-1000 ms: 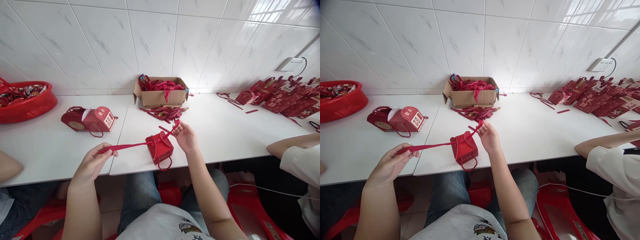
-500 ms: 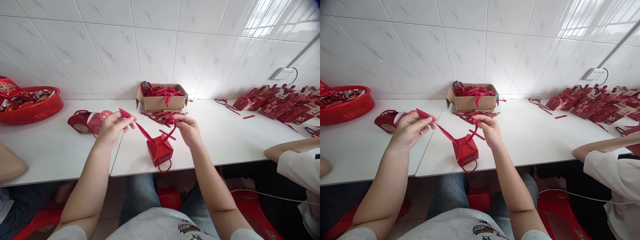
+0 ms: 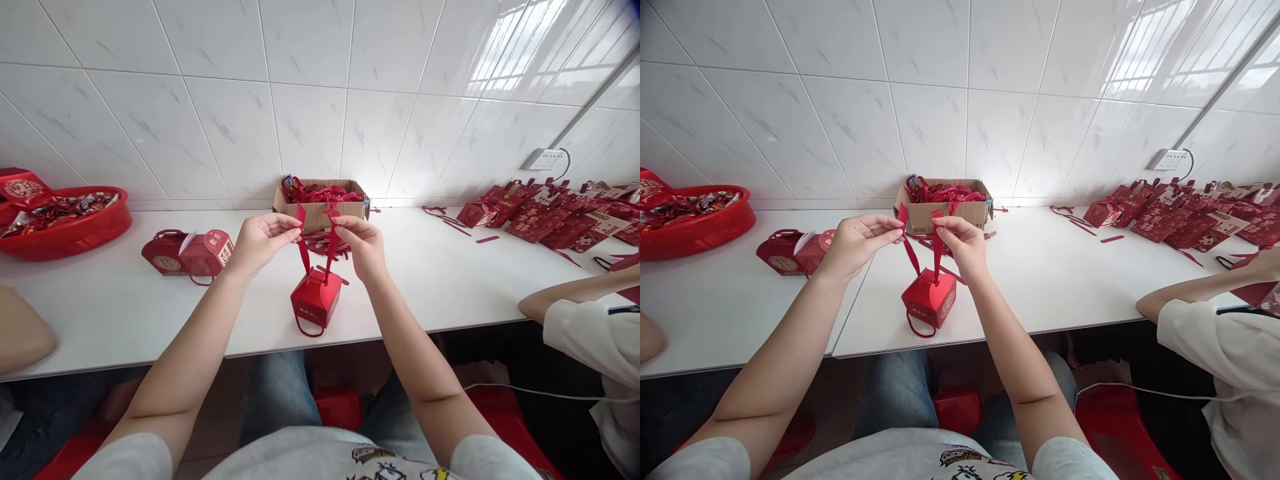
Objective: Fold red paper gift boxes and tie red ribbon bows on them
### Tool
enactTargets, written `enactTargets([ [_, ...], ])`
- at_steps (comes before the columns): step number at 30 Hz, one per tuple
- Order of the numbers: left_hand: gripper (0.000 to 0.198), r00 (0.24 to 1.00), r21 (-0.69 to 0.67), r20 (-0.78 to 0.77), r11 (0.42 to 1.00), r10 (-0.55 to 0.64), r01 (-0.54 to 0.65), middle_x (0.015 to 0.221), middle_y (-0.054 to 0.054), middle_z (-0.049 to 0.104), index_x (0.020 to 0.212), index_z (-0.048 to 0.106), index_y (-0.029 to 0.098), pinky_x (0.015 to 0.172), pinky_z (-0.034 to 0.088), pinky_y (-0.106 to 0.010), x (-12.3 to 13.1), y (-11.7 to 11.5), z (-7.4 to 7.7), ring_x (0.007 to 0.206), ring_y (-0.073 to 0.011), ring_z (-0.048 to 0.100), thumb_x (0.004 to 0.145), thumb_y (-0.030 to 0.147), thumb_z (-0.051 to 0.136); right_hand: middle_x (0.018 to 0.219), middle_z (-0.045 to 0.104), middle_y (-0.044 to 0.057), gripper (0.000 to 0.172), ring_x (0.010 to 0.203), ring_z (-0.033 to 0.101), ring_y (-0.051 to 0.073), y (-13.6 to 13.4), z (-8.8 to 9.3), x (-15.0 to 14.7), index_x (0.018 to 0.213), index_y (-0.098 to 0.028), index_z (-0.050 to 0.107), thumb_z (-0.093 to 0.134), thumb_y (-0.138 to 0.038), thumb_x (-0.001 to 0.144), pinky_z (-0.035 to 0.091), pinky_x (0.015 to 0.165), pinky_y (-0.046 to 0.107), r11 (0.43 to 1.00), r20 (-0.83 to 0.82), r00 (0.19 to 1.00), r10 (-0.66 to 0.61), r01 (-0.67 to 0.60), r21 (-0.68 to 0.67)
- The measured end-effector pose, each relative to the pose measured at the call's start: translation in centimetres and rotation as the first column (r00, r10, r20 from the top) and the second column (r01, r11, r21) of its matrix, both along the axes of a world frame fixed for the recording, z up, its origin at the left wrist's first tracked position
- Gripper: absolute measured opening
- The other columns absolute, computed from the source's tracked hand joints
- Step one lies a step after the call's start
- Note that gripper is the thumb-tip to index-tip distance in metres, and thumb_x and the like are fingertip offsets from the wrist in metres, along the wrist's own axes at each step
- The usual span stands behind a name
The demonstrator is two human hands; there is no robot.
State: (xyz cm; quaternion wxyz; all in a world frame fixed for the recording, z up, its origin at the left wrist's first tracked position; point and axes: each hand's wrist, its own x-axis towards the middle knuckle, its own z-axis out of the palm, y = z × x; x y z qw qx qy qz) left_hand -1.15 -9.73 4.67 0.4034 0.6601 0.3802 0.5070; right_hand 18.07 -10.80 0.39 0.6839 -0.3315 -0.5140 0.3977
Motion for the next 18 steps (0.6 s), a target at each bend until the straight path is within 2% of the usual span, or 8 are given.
enactTargets([
  [5, 0.047, 0.998, -0.024, 0.056, 0.999, 0.035, -0.033, 0.073, -0.001, 0.07, 0.108, 0.064, 0.016, 0.061, 0.054, -0.027, 0.9, 0.6, 0.4, 0.061, -0.0139, 0.066, 0.064, 0.025, 0.08, 0.09, 0.072, 0.001, 0.016, 0.084, 0.066, 0.016, 0.5, 1.0, -0.1, 0.087, -0.023, 0.069, 0.072, -0.029, 0.072, 0.056, 0.076, 0.032, 0.996, -0.022, 1.0, -0.018, 0.02, 0.084],
  [6, 0.045, 0.997, -0.03, 0.062, 0.999, 0.042, -0.04, 0.072, -0.001, 0.07, 0.106, 0.064, 0.015, 0.058, 0.053, -0.026, 1.1, 0.7, 0.6, 0.059, -0.0139, 0.066, 0.064, 0.024, 0.08, 0.092, 0.072, 0.001, 0.015, 0.087, 0.067, 0.016, 0.6, 1.3, 0.0, 0.087, -0.023, 0.069, 0.071, -0.028, 0.073, 0.056, 0.08, 0.033, 0.994, -0.013, 1.0, -0.024, 0.025, 0.107],
  [10, 0.02, 0.997, -0.017, 0.068, 0.999, 0.043, -0.042, 0.067, -0.004, 0.068, 0.078, 0.066, 0.011, 0.047, 0.044, -0.021, 1.8, 1.3, 1.2, 0.055, -0.0138, 0.065, 0.065, 0.022, 0.077, 0.09, 0.071, 0.001, 0.011, 0.087, 0.067, 0.016, 1.1, 2.6, 0.6, 0.086, -0.022, 0.068, 0.068, -0.027, 0.076, 0.056, 0.083, 0.035, 0.988, 0.045, 0.998, -0.033, 0.026, 0.151],
  [14, 0.015, 0.997, 0.036, 0.054, 0.998, 0.047, -0.049, 0.064, -0.003, 0.066, 0.073, 0.065, 0.012, 0.041, 0.035, -0.019, 2.2, 1.6, 2.2, 0.053, -0.0127, 0.063, 0.066, 0.021, 0.076, 0.087, 0.07, 0.0, 0.013, 0.082, 0.067, 0.015, 1.1, 3.8, 1.1, 0.084, -0.022, 0.065, 0.07, -0.027, 0.074, 0.056, 0.082, 0.033, 0.98, 0.078, 0.996, -0.049, 0.033, 0.196],
  [18, 0.014, 0.997, 0.113, 0.019, 0.991, 0.07, -0.072, 0.062, -0.002, 0.063, 0.071, 0.066, 0.014, 0.043, 0.035, -0.019, 2.4, 1.3, 3.2, 0.055, -0.0113, 0.059, 0.067, 0.023, 0.076, 0.084, 0.067, -0.002, 0.027, 0.081, 0.067, 0.014, 0.8, 4.4, 1.2, 0.096, -0.024, 0.06, 0.073, -0.026, 0.072, 0.056, 0.081, 0.033, 0.98, 0.076, 0.995, -0.063, 0.048, 0.196],
])
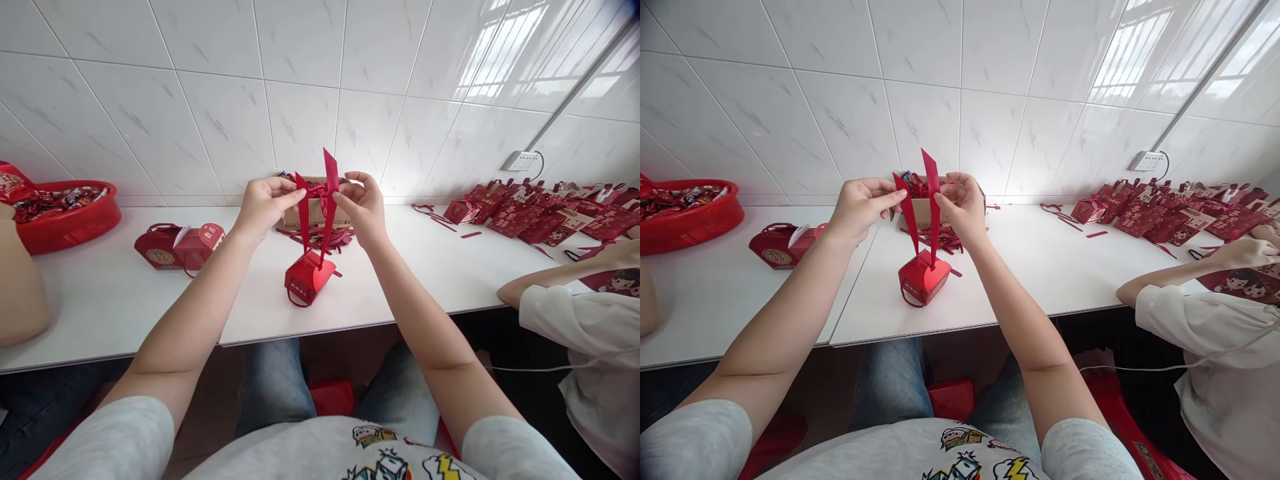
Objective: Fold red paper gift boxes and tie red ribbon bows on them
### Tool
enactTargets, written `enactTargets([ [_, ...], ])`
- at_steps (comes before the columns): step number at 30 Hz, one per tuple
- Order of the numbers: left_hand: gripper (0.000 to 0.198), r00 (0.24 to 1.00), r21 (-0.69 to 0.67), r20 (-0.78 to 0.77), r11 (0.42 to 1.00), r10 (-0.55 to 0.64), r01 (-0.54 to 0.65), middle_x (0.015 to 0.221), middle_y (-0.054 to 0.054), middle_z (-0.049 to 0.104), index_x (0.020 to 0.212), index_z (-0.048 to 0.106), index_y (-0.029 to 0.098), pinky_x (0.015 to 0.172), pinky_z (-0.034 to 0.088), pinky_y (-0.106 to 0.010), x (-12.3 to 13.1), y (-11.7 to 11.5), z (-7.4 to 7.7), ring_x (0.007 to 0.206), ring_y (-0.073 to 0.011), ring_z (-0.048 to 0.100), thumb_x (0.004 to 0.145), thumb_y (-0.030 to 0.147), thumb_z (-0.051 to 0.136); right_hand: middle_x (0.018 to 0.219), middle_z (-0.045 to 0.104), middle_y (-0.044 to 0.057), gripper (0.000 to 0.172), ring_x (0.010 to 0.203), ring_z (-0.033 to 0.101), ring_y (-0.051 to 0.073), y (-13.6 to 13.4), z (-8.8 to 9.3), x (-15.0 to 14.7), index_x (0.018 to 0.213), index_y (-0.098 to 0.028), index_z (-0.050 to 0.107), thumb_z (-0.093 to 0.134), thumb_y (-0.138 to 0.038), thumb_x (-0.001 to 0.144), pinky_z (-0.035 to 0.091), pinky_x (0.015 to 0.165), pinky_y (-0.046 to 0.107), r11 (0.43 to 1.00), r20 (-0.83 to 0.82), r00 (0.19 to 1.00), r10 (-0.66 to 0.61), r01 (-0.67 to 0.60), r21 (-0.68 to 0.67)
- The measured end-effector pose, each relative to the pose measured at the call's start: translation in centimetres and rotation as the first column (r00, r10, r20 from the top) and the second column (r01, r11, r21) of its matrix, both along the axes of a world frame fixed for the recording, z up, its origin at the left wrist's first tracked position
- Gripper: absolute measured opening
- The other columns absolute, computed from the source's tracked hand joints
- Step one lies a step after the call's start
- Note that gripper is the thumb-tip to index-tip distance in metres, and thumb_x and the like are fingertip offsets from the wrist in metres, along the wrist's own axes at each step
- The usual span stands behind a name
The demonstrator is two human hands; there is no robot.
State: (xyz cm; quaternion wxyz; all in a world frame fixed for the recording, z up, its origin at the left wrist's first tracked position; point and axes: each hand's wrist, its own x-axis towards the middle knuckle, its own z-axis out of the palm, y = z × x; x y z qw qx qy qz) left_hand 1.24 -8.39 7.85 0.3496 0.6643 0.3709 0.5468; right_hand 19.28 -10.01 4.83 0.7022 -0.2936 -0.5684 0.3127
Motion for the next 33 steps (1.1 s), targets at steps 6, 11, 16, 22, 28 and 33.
enactTargets([
  [6, 0.014, 1.0, 0.047, -0.024, 0.999, 0.014, -0.013, 0.069, -0.003, 0.066, 0.07, 0.067, 0.015, 0.063, 0.048, -0.025, -0.1, 0.0, 1.3, 0.066, -0.0132, 0.06, 0.066, 0.024, 0.076, 0.088, 0.069, 0.001, 0.013, 0.083, 0.067, 0.014, 0.4, 0.7, -0.1, 0.086, -0.021, 0.064, 0.068, -0.03, 0.077, 0.055, 0.079, 0.032, 0.998, 0.074, 0.997, 0.025, -0.021, -0.064],
  [11, 0.016, 0.998, 0.032, -0.06, 0.999, -0.012, 0.014, 0.07, -0.004, 0.066, 0.07, 0.067, 0.015, 0.063, 0.05, -0.029, -0.4, 0.6, 1.7, 0.067, -0.0154, 0.061, 0.067, 0.028, 0.076, 0.083, 0.069, 0.0, 0.013, 0.078, 0.065, 0.012, 0.6, 0.9, -0.4, 0.082, -0.021, 0.063, 0.067, -0.033, 0.078, 0.053, 0.074, 0.028, 0.997, 0.093, 0.996, 0.001, 0.006, -0.076],
  [16, 0.019, 0.99, 0.055, -0.138, 0.997, -0.039, 0.047, 0.068, -0.003, 0.065, 0.07, 0.068, 0.015, 0.055, 0.046, -0.025, -1.0, 0.9, 1.3, 0.065, -0.0142, 0.058, 0.067, 0.031, 0.076, 0.079, 0.067, 0.0, 0.017, 0.074, 0.061, 0.011, 0.2, -0.3, -0.9, 0.079, -0.019, 0.064, 0.069, -0.035, 0.076, 0.051, 0.07, 0.025, 0.991, 0.047, 0.999, 0.014, -0.007, -0.134],
  [22, 0.021, 0.998, 0.058, -0.033, 0.997, -0.056, 0.058, 0.072, -0.004, 0.066, 0.072, 0.07, 0.016, 0.054, 0.044, -0.025, -1.4, 1.2, 1.1, 0.067, -0.0147, 0.058, 0.064, 0.034, 0.079, 0.078, 0.065, -0.001, 0.02, 0.073, 0.06, 0.011, 0.3, -1.9, -1.6, 0.078, -0.02, 0.064, 0.072, -0.038, 0.073, 0.051, 0.069, 0.025, 0.985, -0.021, 0.999, 0.047, -0.05, -0.167],
  [28, 0.026, 0.998, 0.039, -0.022, 0.998, -0.058, 0.059, 0.071, -0.004, 0.066, 0.073, 0.071, 0.016, 0.058, 0.044, -0.027, -1.5, 1.4, 0.6, 0.067, -0.0153, 0.058, 0.063, 0.038, 0.08, 0.081, 0.066, -0.001, 0.022, 0.075, 0.061, 0.012, 0.5, -2.2, -2.0, 0.081, -0.021, 0.064, 0.072, -0.04, 0.073, 0.052, 0.071, 0.026, 0.985, -0.078, 0.995, 0.067, -0.079, -0.155],
  [33, 0.026, 0.998, 0.055, 0.006, 0.997, -0.061, 0.061, 0.073, -0.004, 0.067, 0.076, 0.071, 0.017, 0.062, 0.046, -0.027, -1.8, 1.3, 0.5, 0.07, -0.015, 0.059, 0.065, 0.039, 0.08, 0.084, 0.066, -0.001, 0.018, 0.079, 0.062, 0.012, 0.8, -2.3, -1.9, 0.083, -0.022, 0.063, 0.07, -0.036, 0.075, 0.052, 0.075, 0.027, 0.987, -0.043, 0.993, 0.11, -0.115, -0.112],
])
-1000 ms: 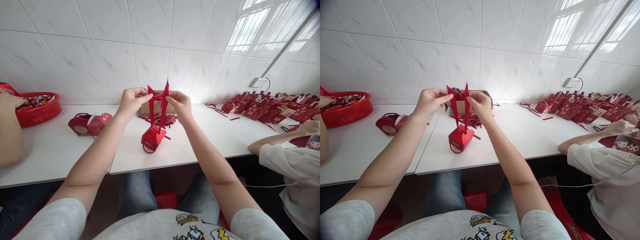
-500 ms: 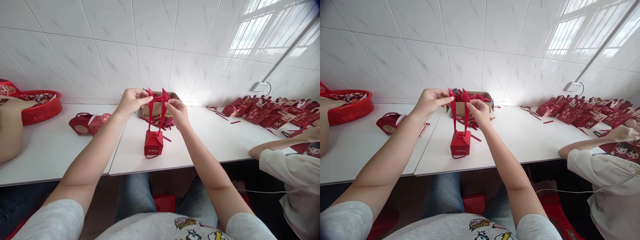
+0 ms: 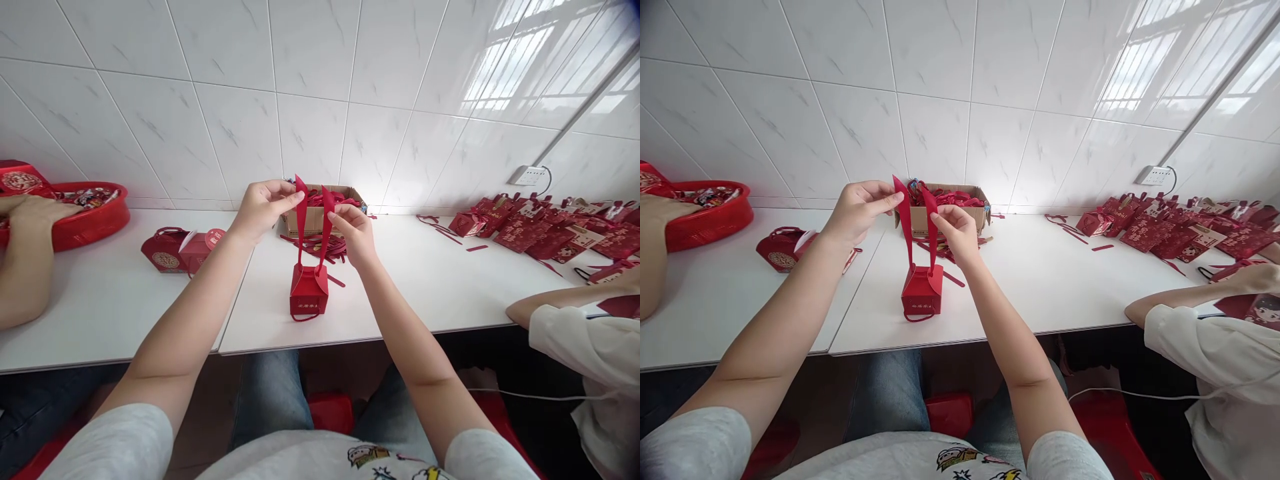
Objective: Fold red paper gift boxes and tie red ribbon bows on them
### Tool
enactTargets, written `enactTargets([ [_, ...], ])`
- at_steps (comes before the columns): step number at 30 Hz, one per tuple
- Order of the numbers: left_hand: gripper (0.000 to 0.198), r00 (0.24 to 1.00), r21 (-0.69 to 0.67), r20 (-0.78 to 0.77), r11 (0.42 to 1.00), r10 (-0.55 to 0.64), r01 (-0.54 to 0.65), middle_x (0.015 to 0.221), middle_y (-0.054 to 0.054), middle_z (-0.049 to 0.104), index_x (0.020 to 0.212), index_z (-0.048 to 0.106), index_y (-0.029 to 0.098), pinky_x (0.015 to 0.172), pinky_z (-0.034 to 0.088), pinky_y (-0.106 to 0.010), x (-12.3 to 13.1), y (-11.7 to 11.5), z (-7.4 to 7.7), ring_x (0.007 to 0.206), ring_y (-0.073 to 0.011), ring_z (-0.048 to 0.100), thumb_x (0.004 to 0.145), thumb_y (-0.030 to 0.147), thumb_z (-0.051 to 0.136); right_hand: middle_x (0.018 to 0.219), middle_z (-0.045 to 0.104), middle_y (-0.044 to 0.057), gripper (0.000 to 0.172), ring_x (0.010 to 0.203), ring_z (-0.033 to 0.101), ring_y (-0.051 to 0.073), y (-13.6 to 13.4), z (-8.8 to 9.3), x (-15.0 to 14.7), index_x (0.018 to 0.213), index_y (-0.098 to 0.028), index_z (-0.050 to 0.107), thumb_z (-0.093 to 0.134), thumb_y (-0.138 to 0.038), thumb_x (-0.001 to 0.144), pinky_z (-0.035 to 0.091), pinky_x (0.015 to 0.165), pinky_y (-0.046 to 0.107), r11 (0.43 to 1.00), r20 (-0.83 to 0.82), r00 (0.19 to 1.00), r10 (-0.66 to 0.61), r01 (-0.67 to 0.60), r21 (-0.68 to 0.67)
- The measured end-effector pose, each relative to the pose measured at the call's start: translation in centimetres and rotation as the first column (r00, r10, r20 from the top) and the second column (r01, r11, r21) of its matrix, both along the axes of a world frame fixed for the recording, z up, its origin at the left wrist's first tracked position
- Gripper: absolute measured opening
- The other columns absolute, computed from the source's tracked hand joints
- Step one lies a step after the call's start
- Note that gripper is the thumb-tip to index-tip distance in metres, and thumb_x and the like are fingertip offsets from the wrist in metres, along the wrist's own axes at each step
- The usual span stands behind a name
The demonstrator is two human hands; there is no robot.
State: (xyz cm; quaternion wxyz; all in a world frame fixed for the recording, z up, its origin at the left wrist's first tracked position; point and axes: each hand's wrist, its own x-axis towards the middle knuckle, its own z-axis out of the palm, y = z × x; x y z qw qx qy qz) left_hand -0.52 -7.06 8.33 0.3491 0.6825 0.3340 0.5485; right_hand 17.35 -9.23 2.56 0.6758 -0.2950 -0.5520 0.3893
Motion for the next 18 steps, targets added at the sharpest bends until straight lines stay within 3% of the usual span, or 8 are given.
enactTargets([
  [4, 0.029, 0.999, 0.004, -0.035, 1.0, -0.023, 0.024, 0.075, -0.004, 0.068, 0.076, 0.071, 0.017, 0.066, 0.05, -0.028, -0.2, 0.0, -0.1, 0.072, -0.016, 0.061, 0.065, 0.043, 0.08, 0.084, 0.066, -0.001, 0.017, 0.078, 0.062, 0.012, 0.1, 0.0, -0.1, 0.083, -0.022, 0.063, 0.071, -0.035, 0.075, 0.053, 0.074, 0.028, 0.999, -0.017, 1.0, 0.024, -0.024, 0.025],
  [18, 0.026, 0.999, 0.02, -0.046, 1.0, -0.006, 0.007, 0.075, -0.004, 0.068, 0.076, 0.071, 0.017, 0.065, 0.049, -0.027, -0.3, -0.1, -0.3, 0.073, -0.0164, 0.062, 0.068, 0.041, 0.079, 0.085, 0.068, 0.0, 0.021, 0.081, 0.064, 0.013, 0.1, 1.0, -1.4, 0.081, -0.022, 0.061, 0.072, -0.038, 0.074, 0.054, 0.074, 0.028, 0.998, -0.046, 0.996, -0.07, 0.07, 0.002],
])
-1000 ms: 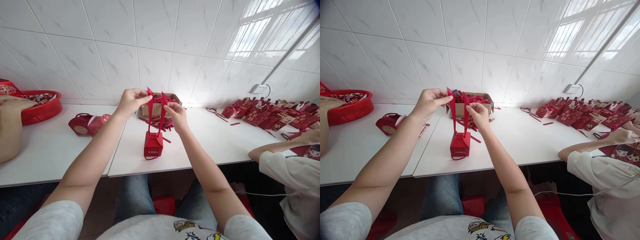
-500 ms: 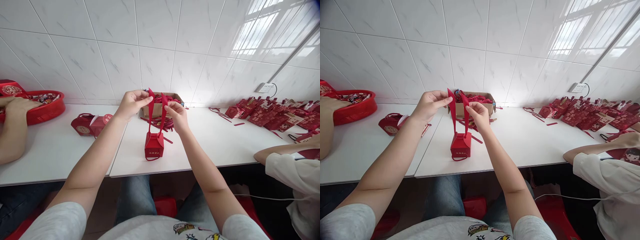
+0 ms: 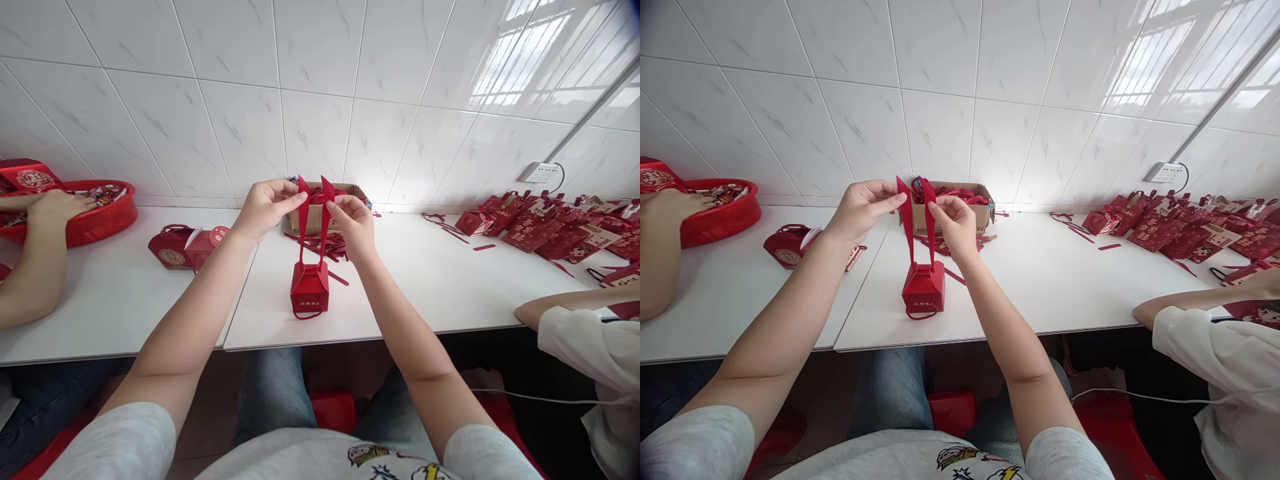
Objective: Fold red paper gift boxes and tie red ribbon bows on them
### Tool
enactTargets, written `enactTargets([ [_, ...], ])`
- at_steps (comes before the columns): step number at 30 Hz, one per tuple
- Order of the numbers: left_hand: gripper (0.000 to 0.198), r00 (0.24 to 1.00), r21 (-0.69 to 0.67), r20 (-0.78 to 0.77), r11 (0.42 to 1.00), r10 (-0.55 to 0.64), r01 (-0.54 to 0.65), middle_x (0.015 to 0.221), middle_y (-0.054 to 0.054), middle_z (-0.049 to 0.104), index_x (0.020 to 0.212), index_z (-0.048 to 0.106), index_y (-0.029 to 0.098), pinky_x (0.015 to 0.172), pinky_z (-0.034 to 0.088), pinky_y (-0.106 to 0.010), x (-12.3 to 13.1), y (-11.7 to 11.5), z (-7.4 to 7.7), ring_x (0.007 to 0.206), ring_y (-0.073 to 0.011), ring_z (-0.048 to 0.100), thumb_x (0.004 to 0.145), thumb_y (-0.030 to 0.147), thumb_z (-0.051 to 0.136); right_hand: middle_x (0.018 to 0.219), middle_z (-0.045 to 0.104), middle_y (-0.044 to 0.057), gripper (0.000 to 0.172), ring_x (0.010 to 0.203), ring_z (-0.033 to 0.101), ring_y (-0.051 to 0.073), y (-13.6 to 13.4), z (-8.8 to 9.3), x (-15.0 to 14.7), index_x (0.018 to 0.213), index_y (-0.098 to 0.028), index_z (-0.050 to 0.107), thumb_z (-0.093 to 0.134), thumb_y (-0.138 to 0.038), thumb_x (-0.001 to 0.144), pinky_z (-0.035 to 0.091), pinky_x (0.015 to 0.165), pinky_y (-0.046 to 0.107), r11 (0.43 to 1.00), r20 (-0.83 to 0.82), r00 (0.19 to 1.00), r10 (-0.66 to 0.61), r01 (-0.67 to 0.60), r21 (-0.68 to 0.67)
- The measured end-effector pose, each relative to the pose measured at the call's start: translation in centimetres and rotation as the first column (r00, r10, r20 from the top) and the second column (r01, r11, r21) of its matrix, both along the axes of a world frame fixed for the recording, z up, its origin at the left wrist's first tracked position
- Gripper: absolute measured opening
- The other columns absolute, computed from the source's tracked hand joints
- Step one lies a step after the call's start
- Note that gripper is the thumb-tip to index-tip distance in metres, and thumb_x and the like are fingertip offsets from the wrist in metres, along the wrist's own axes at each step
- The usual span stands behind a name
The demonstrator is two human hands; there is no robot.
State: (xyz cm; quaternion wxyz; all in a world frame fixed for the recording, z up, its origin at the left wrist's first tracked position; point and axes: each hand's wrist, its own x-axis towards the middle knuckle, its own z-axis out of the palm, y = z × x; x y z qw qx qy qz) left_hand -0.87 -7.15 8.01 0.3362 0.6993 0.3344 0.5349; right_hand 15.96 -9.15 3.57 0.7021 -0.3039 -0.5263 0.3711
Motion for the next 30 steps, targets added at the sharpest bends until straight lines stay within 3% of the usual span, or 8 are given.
enactTargets([
  [5, 0.025, 1.0, 0.005, 0.0, 1.0, -0.015, 0.015, 0.075, -0.004, 0.068, 0.075, 0.07, 0.017, 0.068, 0.05, -0.028, 0.0, -0.1, 0.0, 0.073, -0.016, 0.062, 0.068, 0.04, 0.078, 0.086, 0.067, 0.001, 0.021, 0.082, 0.063, 0.013, -0.1, 0.2, -0.1, 0.083, -0.021, 0.06, 0.071, -0.037, 0.075, 0.053, 0.076, 0.028, 1.0, 0.009, 1.0, 0.006, -0.006, 0.011],
  [9, 0.027, 1.0, 0.01, 0.011, 1.0, -0.023, 0.023, 0.076, -0.004, 0.069, 0.072, 0.07, 0.018, 0.071, 0.051, -0.03, 0.3, -0.2, 0.3, 0.077, -0.018, 0.064, 0.066, 0.041, 0.08, 0.082, 0.065, 0.0, 0.024, 0.074, 0.061, 0.011, 0.2, 0.1, 0.0, 0.082, -0.022, 0.056, 0.07, -0.04, 0.076, 0.052, 0.067, 0.026, 0.999, -0.003, 0.999, 0.043, -0.043, -0.013],
  [12, 0.028, 0.998, -0.003, -0.004, 0.998, -0.063, 0.063, 0.078, -0.005, 0.07, 0.074, 0.071, 0.017, 0.074, 0.052, -0.031, 0.7, -0.3, 0.9, 0.079, -0.0195, 0.065, 0.063, 0.04, 0.082, 0.074, 0.062, -0.002, 0.024, 0.066, 0.058, 0.01, 0.6, 0.3, 0.0, 0.081, -0.022, 0.055, 0.067, -0.043, 0.077, 0.048, 0.058, 0.023, 0.993, 0.095, 0.99, 0.105, -0.1, -0.055],
  [16, 0.021, 0.992, -0.009, -0.068, 0.994, -0.106, 0.106, 0.077, -0.006, 0.07, 0.076, 0.072, 0.015, 0.074, 0.051, -0.031, 1.2, 0.0, 1.6, 0.075, -0.0177, 0.065, 0.067, 0.031, 0.081, 0.073, 0.06, -0.003, 0.019, 0.065, 0.056, 0.009, 0.8, 1.1, 0.0, 0.078, -0.021, 0.054, 0.066, -0.036, 0.077, 0.047, 0.059, 0.023, 0.99, 0.279, 0.95, 0.141, -0.139, -0.026],
  [21, 0.013, 0.995, 0.035, -0.101, 0.999, 0.003, 0.001, 0.071, -0.005, 0.067, 0.071, 0.07, 0.013, 0.073, 0.051, -0.031, 1.3, 0.5, 1.9, 0.071, -0.0169, 0.063, 0.067, 0.021, 0.079, 0.077, 0.061, -0.002, 0.016, 0.067, 0.055, 0.009, 0.7, 1.8, 0.3, 0.078, -0.021, 0.057, 0.065, -0.035, 0.079, 0.048, 0.062, 0.024, 0.987, 0.395, 0.91, 0.126, -0.154, 0.037],
  [24, 0.015, 0.987, 0.098, -0.136, 0.992, 0.091, -0.078, 0.071, -0.005, 0.068, 0.07, 0.07, 0.013, 0.074, 0.052, -0.033, 1.3, 0.5, 1.9, 0.073, -0.0184, 0.064, 0.063, 0.02, 0.081, 0.08, 0.062, -0.001, 0.023, 0.065, 0.055, 0.01, 0.7, 1.7, 0.4, 0.082, -0.021, 0.06, 0.068, -0.042, 0.077, 0.047, 0.059, 0.025, 0.984, 0.457, 0.879, 0.133, -0.172, 0.044],
  [28, 0.024, 0.989, 0.094, -0.128, 0.994, 0.073, -0.061, 0.071, -0.002, 0.066, 0.08, 0.07, 0.016, 0.075, 0.055, -0.033, 1.3, 0.5, 2.1, 0.073, -0.018, 0.066, 0.06, 0.019, 0.082, 0.063, 0.053, -0.003, 0.033, 0.055, 0.046, 0.009, 1.1, 1.7, 0.4, 0.071, -0.02, 0.059, 0.065, -0.051, 0.079, 0.039, 0.052, 0.025, 0.992, 0.515, 0.857, 0.008, -0.072, 0.104],
  [30, 0.033, 0.994, 0.058, -0.09, 0.997, 0.063, -0.058, 0.072, -0.001, 0.065, 0.089, 0.068, 0.018, 0.074, 0.056, -0.032, 1.3, 0.6, 2.2, 0.075, -0.0179, 0.067, 0.059, 0.016, 0.083, 0.058, 0.049, -0.004, 0.038, 0.053, 0.042, 0.009, 1.4, 1.8, 0.4, 0.069, -0.02, 0.059, 0.06, -0.056, 0.081, 0.036, 0.051, 0.025, 0.992, 0.525, 0.851, 0.015, -0.078, 0.098],
])
